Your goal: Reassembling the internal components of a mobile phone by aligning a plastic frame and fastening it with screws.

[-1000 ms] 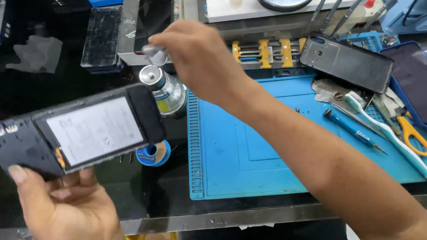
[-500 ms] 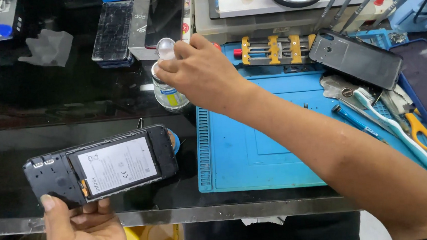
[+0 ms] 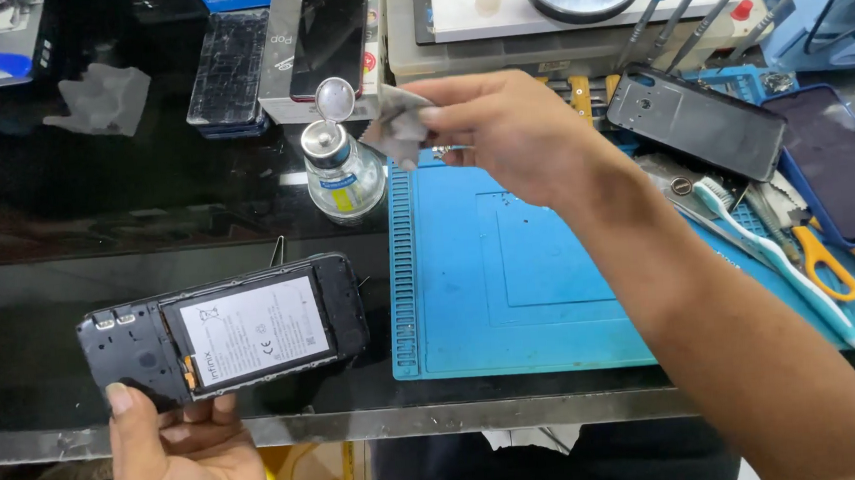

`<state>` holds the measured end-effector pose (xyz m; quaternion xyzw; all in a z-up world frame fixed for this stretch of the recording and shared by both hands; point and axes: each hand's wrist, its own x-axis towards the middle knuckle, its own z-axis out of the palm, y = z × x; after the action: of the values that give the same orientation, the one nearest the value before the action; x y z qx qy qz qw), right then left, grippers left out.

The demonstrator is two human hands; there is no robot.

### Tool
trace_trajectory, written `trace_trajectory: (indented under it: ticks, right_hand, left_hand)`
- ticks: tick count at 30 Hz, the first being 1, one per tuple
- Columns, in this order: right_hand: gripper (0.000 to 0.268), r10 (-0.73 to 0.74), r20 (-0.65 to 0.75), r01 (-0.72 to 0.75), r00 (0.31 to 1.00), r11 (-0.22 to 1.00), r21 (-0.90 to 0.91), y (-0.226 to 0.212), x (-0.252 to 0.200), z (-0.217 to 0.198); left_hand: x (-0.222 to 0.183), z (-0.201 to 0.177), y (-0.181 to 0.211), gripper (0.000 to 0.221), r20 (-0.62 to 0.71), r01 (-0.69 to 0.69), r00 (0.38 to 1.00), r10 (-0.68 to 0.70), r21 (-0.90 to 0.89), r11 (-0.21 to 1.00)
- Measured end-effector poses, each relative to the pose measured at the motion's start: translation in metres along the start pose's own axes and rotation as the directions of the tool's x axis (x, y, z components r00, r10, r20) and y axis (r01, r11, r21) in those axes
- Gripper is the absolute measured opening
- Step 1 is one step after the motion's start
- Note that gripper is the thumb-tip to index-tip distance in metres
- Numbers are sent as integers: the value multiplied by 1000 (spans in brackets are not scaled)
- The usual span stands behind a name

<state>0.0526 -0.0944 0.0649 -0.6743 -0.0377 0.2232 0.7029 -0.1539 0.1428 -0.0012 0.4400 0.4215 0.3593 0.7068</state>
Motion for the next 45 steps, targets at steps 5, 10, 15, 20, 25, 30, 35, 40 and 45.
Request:
trace_trajectory:
  ticks: [5,10,15,20,25,30,35,40,45]
  right_hand:
    - [37,-323,-95,265,941,884,-386,39,-80,-52]
    - [53,-484,-46,107,874,285,-953,143,-150,-65]
    - [83,-488,212,340,847,188,-921,181,-159,-15]
    - [68,-463,-107,-113,880,15,-993,179,-172,-70]
    - [56,-663,-152,-168,733,40,-985,161,-160,-69]
    - [76,-426,-164,-115,890,137,-984,188,-150,-22]
    - [67,-591,59,136,805,87,-987,177,-122,-10]
    - [53,-564,-126,-185,816,-48,-982,181,-143,-61]
    - [50,-694,148,246,705,44,-968,172,-104,9]
  left_hand:
    - [-3,2,-8,60,78,-14,997,15,-6,1000]
    - [-4,6,-13,62,109,23,994,-22,-13,1000]
    - [-16,24,-10,68,187,-2,982,0,6,1000]
    - [-11,11,-7,62,198,32,980,-34,15,999]
    - [-5,9,-9,70,216,0,976,-2,7,1000]
    - [-19,23,-2,60,222,-30,975,12,76,997]
    - [-24,34,-3,55,214,29,977,-22,-26,999]
    - [-22,34,2,53,269,-22,963,23,-5,1000]
    - [-23,46,9,60,257,-14,966,11,10,1000]
